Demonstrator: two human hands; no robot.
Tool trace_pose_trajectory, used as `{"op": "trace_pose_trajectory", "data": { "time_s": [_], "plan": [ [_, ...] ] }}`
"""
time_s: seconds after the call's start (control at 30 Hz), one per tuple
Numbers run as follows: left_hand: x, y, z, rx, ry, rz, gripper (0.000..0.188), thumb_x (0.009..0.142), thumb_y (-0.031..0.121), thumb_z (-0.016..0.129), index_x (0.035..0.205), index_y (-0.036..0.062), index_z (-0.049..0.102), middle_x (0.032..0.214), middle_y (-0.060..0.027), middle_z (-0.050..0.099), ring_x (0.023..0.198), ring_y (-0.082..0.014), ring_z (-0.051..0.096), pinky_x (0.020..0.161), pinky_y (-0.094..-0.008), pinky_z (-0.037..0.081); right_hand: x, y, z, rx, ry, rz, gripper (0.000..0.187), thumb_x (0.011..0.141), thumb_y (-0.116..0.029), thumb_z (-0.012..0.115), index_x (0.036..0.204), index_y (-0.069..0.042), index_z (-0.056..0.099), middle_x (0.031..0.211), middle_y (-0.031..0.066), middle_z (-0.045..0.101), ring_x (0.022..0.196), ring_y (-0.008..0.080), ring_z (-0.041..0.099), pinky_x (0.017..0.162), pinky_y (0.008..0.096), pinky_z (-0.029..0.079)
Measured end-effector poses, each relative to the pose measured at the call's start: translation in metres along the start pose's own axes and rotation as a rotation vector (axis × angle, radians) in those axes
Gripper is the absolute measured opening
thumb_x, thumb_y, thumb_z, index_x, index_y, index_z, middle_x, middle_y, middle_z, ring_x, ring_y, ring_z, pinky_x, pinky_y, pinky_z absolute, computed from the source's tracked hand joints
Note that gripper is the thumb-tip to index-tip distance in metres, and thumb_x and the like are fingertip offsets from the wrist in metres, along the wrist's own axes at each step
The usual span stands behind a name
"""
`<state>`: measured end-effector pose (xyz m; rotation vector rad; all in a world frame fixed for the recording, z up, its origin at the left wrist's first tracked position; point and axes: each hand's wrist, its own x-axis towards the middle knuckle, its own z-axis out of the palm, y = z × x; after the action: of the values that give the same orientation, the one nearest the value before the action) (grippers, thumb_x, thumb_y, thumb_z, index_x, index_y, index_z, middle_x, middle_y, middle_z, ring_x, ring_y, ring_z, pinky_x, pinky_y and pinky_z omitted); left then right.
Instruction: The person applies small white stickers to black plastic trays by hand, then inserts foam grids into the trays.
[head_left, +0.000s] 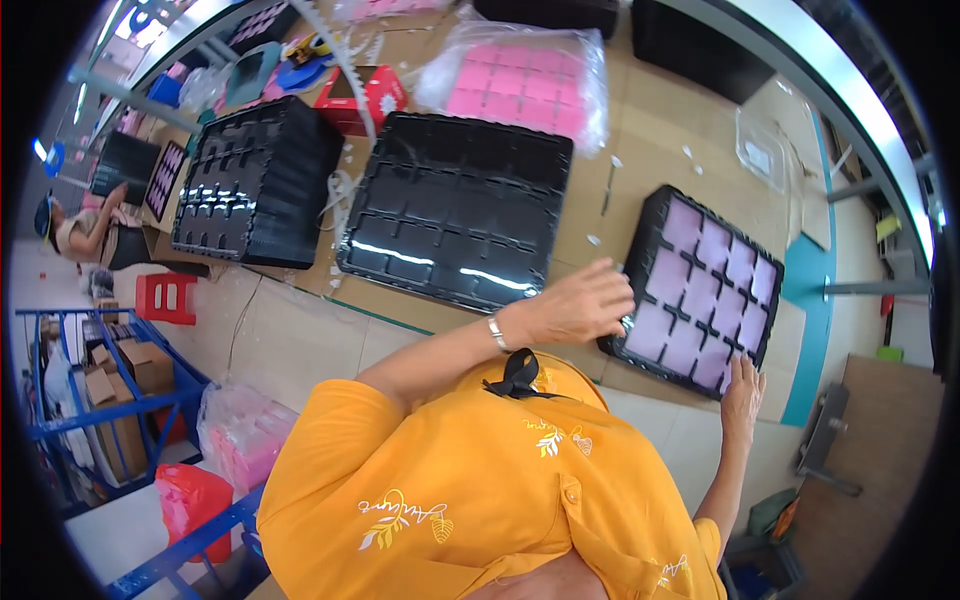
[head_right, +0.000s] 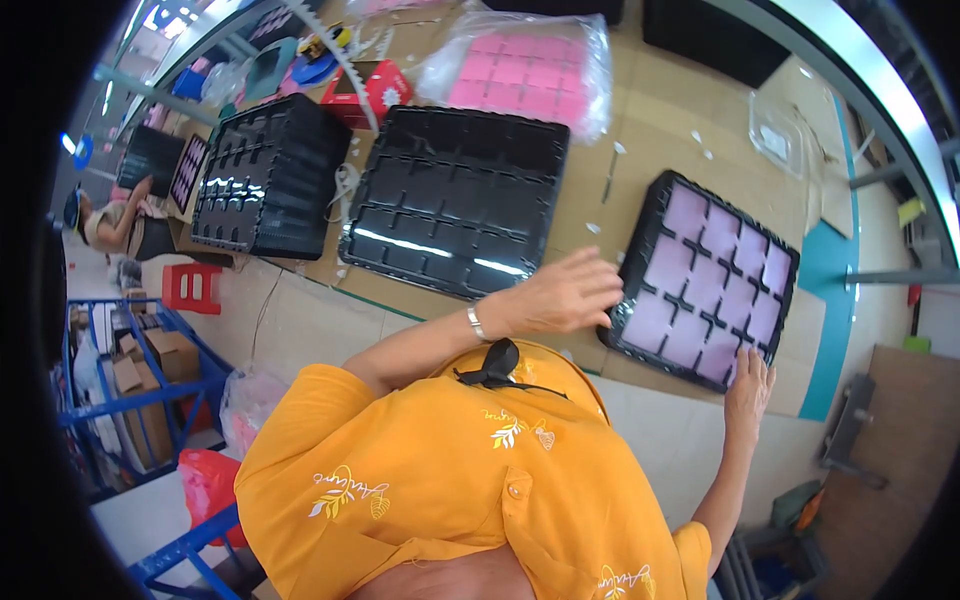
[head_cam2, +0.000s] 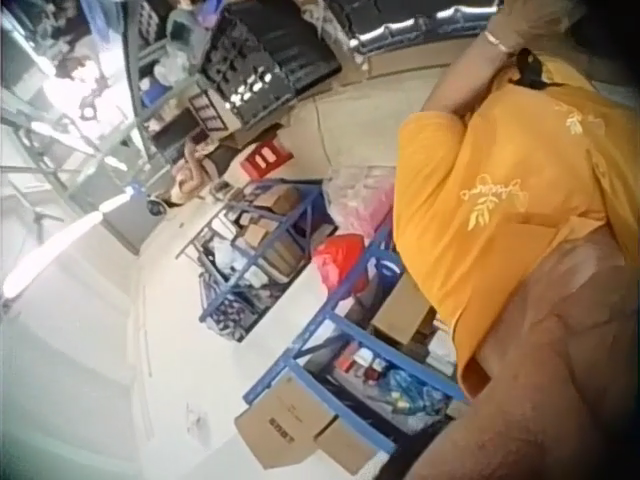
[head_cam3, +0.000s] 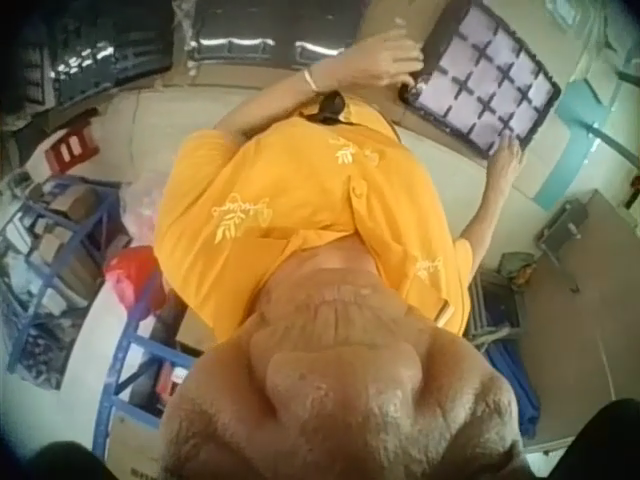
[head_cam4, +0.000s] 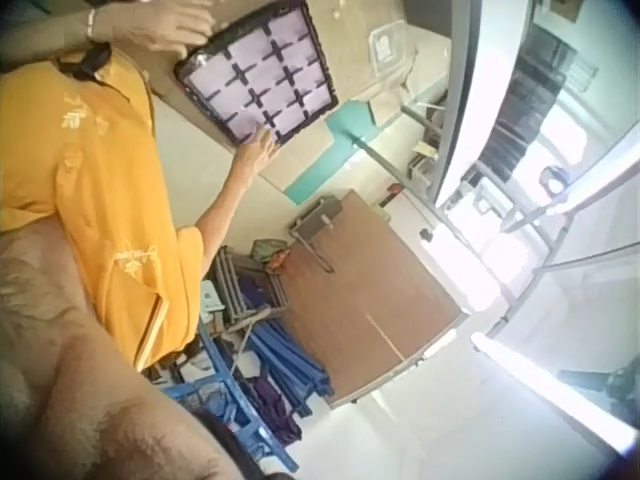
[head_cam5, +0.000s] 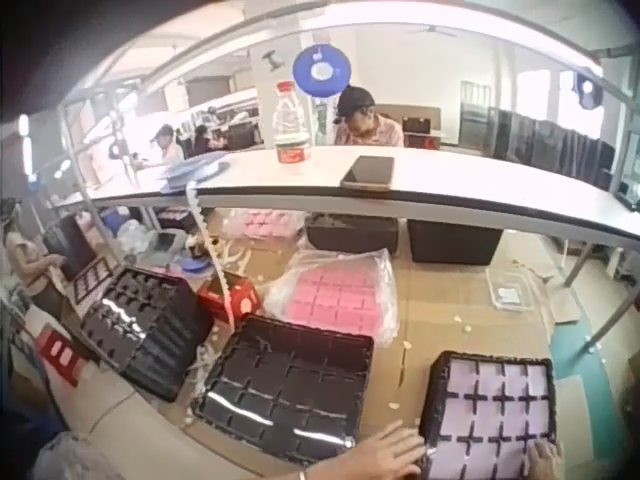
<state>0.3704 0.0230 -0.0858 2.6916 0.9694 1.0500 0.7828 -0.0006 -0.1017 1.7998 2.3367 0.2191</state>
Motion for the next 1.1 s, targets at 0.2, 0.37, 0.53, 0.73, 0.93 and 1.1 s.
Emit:
{"op": "trace_pose_trajectory", "data": {
  "time_s": [0.2,0.37,0.53,0.73,0.93,1.1],
  "plan": [
    [-0.132,-0.113,-0.147,0.437,0.446,-0.531,0.011,0.084,0.013,0.067,0.089,0.0037,0.066,0.100,-0.0132,0.068,0.097,-0.0328,0.063,0.087,-0.0440,0.049,0.074,-0.157,-0.071,0.581,0.180,-0.083,0.044,0.085,0.005,0.048,0.127,-0.003,0.057,0.110,0.0195,0.064,0.100,0.0362,0.063,0.085,0.0431,0.050],
    [-0.275,-0.241,-0.180,-0.080,0.335,-1.415,0.070,0.096,0.055,0.041,0.111,-0.0092,0.064,0.113,-0.0272,0.065,0.110,-0.0428,0.059,0.097,-0.0424,0.043,0.138,-0.271,0.006,1.215,-0.069,0.216,0.044,0.098,-0.030,0.055,0.130,0.000,0.055,0.104,0.0139,0.070,0.095,0.0210,0.068,0.078,0.0332,0.051],
    [-0.300,-0.266,-0.161,-0.320,0.134,-1.638,0.099,0.090,0.075,0.034,0.109,-0.0185,0.062,0.113,-0.0372,0.061,0.119,-0.0425,0.056,0.101,-0.0432,0.040,0.159,-0.323,0.036,1.440,-0.318,0.615,0.061,0.096,-0.055,0.048,0.121,-0.001,0.060,0.100,0.0089,0.066,0.087,0.0174,0.064,0.074,0.0313,0.050],
    [-0.291,-0.250,-0.156,-0.277,0.205,-1.574,0.095,0.089,0.076,0.033,0.112,-0.0110,0.065,0.116,-0.0357,0.061,0.120,-0.0451,0.055,0.102,-0.0438,0.040,0.156,-0.340,0.030,1.395,-0.341,0.677,0.064,0.097,-0.054,0.047,0.112,0.006,0.064,0.090,0.0084,0.063,0.078,0.0178,0.058,0.072,0.0323,0.047],
    [-0.252,-0.227,-0.153,-0.297,0.132,-1.525,0.087,0.090,0.071,0.038,0.111,-0.0088,0.065,0.114,-0.0375,0.060,0.120,-0.0454,0.054,0.101,-0.0441,0.041,0.143,-0.312,0.049,1.478,-0.354,0.763,0.057,0.097,-0.053,0.049,0.098,0.000,0.068,0.075,0.0012,0.057,0.064,0.0120,0.050,0.056,0.0303,0.039],
    [-0.274,-0.242,-0.122,-0.357,0.215,-1.503,0.081,0.091,0.068,0.039,0.109,-0.0059,0.067,0.108,-0.0353,0.063,0.114,-0.0453,0.058,0.097,-0.0446,0.043,0.145,-0.297,0.042,1.455,-0.378,0.786,0.053,0.097,-0.054,0.048,0.105,-0.004,0.067,0.075,-0.0015,0.055,0.063,0.0104,0.047,0.055,0.0285,0.036]
  ]
}}
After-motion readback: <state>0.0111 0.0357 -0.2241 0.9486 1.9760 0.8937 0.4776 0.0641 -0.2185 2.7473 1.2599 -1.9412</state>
